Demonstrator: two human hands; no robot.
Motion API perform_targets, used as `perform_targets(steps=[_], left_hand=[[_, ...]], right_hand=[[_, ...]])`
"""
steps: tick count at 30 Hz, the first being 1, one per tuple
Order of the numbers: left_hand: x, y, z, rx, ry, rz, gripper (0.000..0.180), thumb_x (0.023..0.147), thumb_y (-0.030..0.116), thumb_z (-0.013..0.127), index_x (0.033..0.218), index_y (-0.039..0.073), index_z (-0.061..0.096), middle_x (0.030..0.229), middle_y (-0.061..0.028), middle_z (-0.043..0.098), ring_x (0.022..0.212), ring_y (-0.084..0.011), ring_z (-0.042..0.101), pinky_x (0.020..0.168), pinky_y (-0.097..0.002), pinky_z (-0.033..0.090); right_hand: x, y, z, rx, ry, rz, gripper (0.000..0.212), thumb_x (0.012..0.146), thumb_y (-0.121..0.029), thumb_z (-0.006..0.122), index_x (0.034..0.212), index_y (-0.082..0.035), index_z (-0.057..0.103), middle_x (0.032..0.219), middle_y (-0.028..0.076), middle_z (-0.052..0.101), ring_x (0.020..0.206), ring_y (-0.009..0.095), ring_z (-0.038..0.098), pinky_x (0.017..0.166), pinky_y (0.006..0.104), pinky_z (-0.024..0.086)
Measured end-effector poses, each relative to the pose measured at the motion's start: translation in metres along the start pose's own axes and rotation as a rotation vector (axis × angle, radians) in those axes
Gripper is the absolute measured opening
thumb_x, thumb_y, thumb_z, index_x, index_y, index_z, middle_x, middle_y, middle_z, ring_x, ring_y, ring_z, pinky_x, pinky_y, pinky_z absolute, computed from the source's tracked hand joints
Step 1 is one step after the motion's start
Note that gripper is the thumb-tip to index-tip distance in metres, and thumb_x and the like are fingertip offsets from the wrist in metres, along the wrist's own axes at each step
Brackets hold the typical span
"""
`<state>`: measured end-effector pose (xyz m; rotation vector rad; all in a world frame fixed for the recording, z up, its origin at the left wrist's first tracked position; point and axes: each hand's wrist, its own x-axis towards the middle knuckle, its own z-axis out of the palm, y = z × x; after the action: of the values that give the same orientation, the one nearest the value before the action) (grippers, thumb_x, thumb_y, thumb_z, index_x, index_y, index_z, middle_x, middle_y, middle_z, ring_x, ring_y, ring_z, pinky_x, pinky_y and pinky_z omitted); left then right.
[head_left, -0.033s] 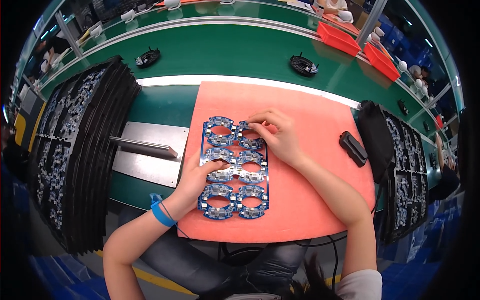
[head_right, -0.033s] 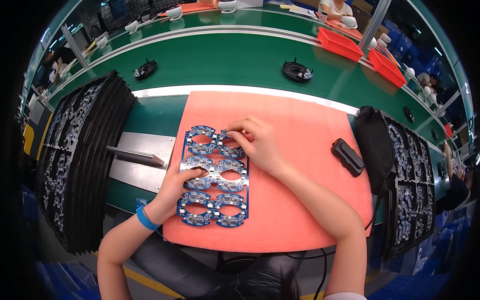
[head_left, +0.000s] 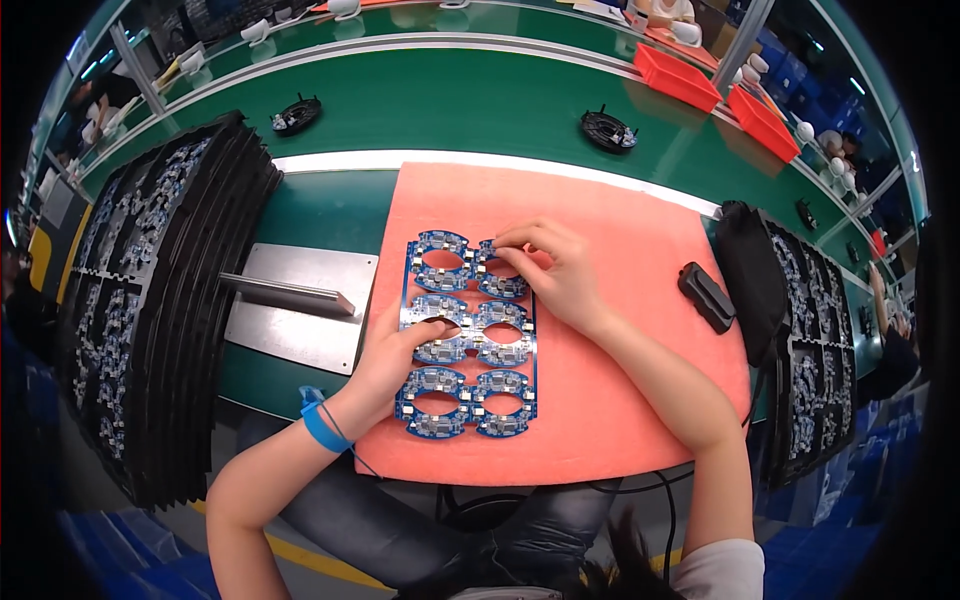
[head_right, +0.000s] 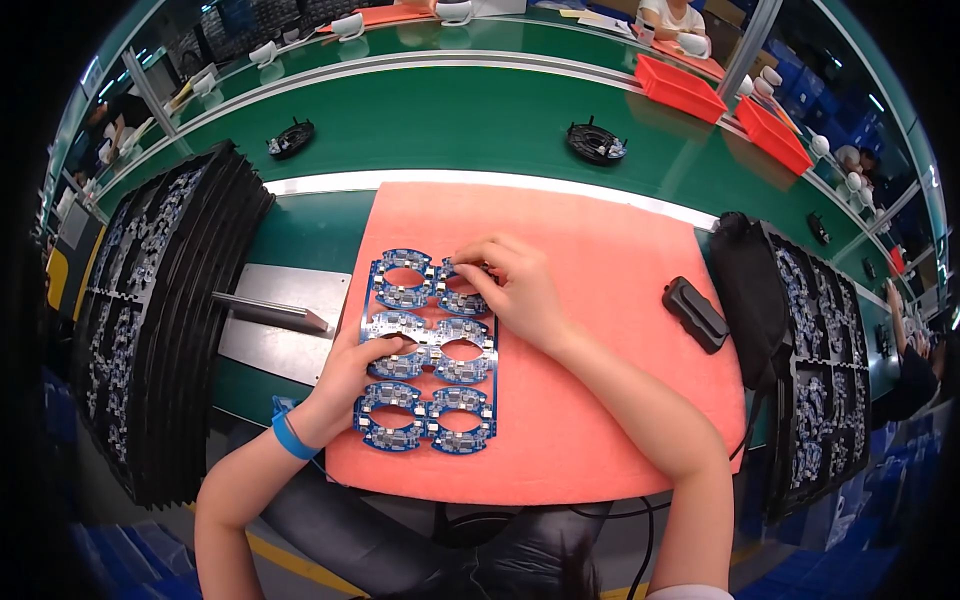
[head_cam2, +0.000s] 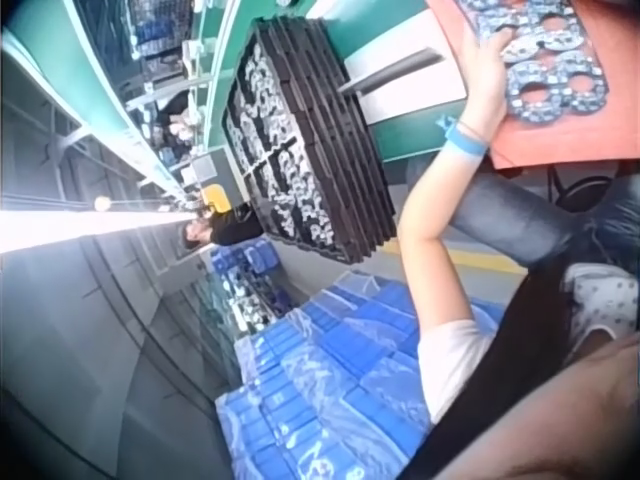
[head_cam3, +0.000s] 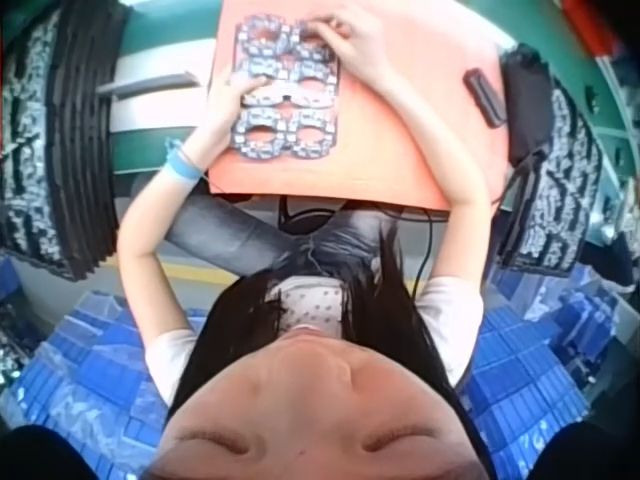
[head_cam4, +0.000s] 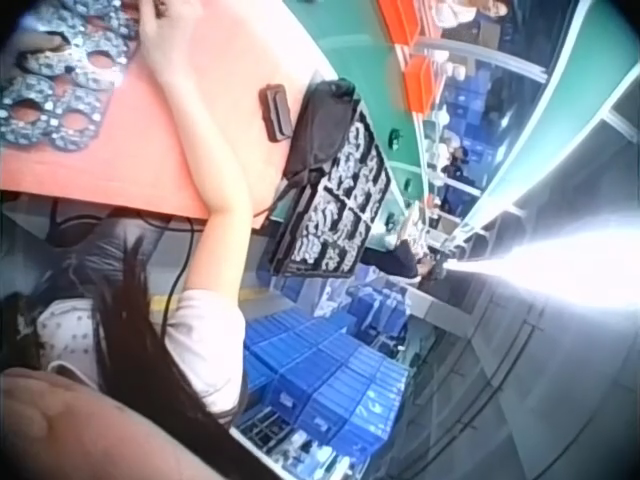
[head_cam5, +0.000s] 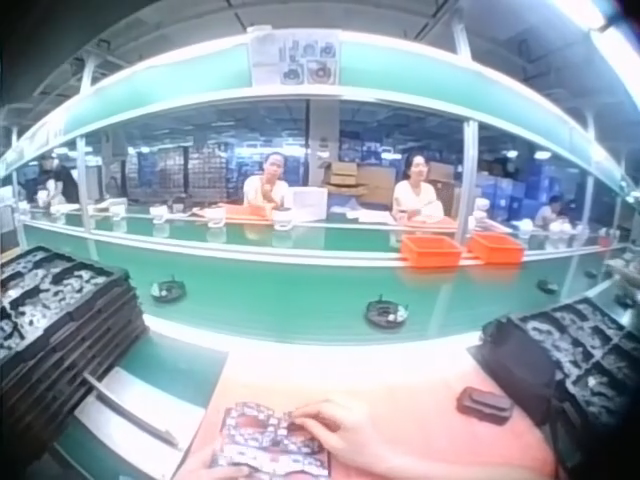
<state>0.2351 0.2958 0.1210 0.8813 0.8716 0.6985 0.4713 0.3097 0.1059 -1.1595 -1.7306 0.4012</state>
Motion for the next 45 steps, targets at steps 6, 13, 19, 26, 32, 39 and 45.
perform_targets(steps=[6, 13, 19, 26, 32, 39, 45], left_hand=[[-0.002, 0.002, -0.001, 0.02, -0.003, -0.022, 0.029, 0.094, 0.001, 0.051, 0.122, 0.001, 0.052, 0.112, -0.0083, 0.064, 0.104, -0.0162, 0.065, 0.088, -0.0287, 0.053], [-0.001, 0.001, 0.0, -0.019, 0.024, -0.023, 0.036, 0.094, 0.002, 0.05, 0.13, 0.001, 0.049, 0.112, -0.0084, 0.064, 0.105, -0.0169, 0.065, 0.089, -0.03, 0.054], [0.001, -0.001, -0.002, 0.014, 0.0, 0.001, 0.037, 0.094, 0.001, 0.049, 0.131, 0.002, 0.048, 0.114, -0.009, 0.064, 0.105, -0.0174, 0.065, 0.088, -0.0303, 0.054], [0.003, 0.0, -0.002, 0.004, -0.013, -0.016, 0.034, 0.094, 0.001, 0.048, 0.128, 0.002, 0.05, 0.113, -0.0091, 0.064, 0.104, -0.0169, 0.065, 0.089, -0.0302, 0.053], [0.001, 0.002, 0.0, 0.019, -0.002, -0.03, 0.036, 0.093, 0.0, 0.047, 0.13, 0.002, 0.05, 0.113, -0.0091, 0.064, 0.105, -0.0169, 0.064, 0.091, -0.0305, 0.052], [0.003, -0.001, -0.001, 0.024, -0.037, -0.002, 0.036, 0.093, 0.0, 0.046, 0.129, 0.001, 0.051, 0.114, -0.0093, 0.064, 0.105, -0.0164, 0.064, 0.093, -0.0305, 0.051], [0.003, -0.003, -0.002, 0.048, -0.06, 0.012, 0.032, 0.093, 0.0, 0.046, 0.124, 0.001, 0.052, 0.113, -0.0088, 0.064, 0.105, -0.0163, 0.064, 0.094, -0.0312, 0.05]], right_hand=[[0.0, 0.002, 0.007, -0.282, -0.08, -0.259, 0.014, 0.084, -0.005, 0.068, 0.098, -0.003, 0.071, 0.101, 0.009, 0.071, 0.09, 0.024, 0.066, 0.072, 0.0337, 0.055], [0.007, -0.003, 0.005, -0.317, -0.175, -0.22, 0.013, 0.085, -0.006, 0.067, 0.097, -0.001, 0.068, 0.099, 0.009, 0.072, 0.088, 0.025, 0.068, 0.071, 0.0356, 0.056], [0.014, -0.008, 0.009, -0.152, -0.159, -0.01, 0.013, 0.087, -0.007, 0.067, 0.098, -0.001, 0.067, 0.097, 0.012, 0.072, 0.087, 0.025, 0.07, 0.075, 0.0348, 0.057], [0.028, -0.016, 0.011, -0.335, -0.305, -0.189, 0.015, 0.085, -0.01, 0.067, 0.095, 0.001, 0.067, 0.092, 0.015, 0.071, 0.081, 0.031, 0.069, 0.072, 0.0381, 0.055], [0.039, -0.027, 0.0, -0.187, -0.366, 0.079, 0.015, 0.082, -0.005, 0.068, 0.096, 0.001, 0.066, 0.092, 0.015, 0.071, 0.081, 0.027, 0.071, 0.073, 0.0346, 0.057], [0.036, -0.019, 0.016, -0.347, -0.244, -0.255, 0.016, 0.08, -0.007, 0.07, 0.095, -0.001, 0.068, 0.094, 0.011, 0.072, 0.084, 0.026, 0.071, 0.075, 0.0336, 0.057], [0.033, -0.022, 0.021, -0.323, -0.277, -0.119, 0.017, 0.08, -0.007, 0.071, 0.096, -0.002, 0.071, 0.097, 0.011, 0.072, 0.084, 0.026, 0.07, 0.076, 0.0334, 0.057]])
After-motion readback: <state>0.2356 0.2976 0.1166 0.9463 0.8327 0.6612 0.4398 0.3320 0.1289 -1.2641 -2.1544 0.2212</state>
